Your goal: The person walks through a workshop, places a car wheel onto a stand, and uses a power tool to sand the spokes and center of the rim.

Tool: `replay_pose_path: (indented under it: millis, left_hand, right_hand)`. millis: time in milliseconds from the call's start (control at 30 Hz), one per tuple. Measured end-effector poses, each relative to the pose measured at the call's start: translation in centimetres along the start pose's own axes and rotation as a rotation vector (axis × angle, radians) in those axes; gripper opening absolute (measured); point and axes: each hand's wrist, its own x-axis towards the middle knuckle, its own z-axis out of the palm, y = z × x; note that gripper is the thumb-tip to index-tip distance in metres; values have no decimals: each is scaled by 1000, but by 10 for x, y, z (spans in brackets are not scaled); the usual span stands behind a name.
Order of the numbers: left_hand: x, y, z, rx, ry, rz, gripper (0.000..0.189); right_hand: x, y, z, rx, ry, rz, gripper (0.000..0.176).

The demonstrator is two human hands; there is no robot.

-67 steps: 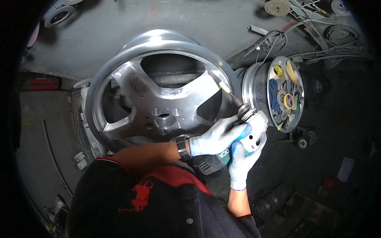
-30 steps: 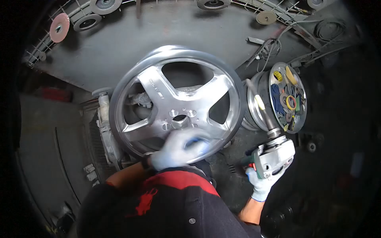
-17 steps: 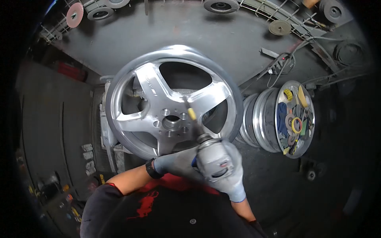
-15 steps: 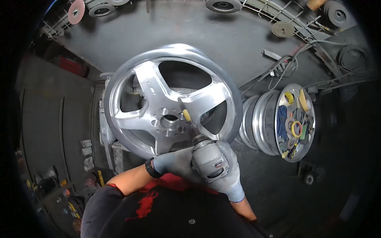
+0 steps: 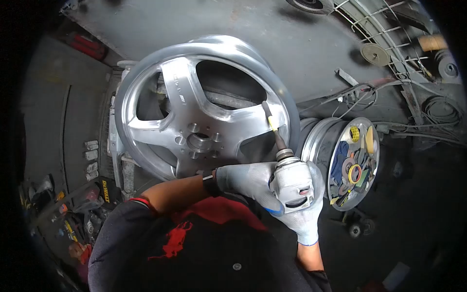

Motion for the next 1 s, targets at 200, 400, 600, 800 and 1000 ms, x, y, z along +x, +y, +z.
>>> replay_pose_path:
  millis: [200,400,600,800,1000]
  left_hand:
    - [1,16,-4,-77,-59,-4,58]
    - [-16,10,-9,-170,-128,38,47]
    - [-42,7,-12,-286,-163,15,53]
    - [-78,12,-13,-249,-7,-127,59]
    - [-72,5,-15,-215,-15,-54,54]
  right_hand:
    - [2,5,3,-53,-1,53,98]
    - [-7,-11,10,120,-13,47,103]
    - [-2,-29,25,169,-77,20,91]
    - [12,-41,43,309,-233,84,70]
    - [21,-44,40,236,-204,-9,68]
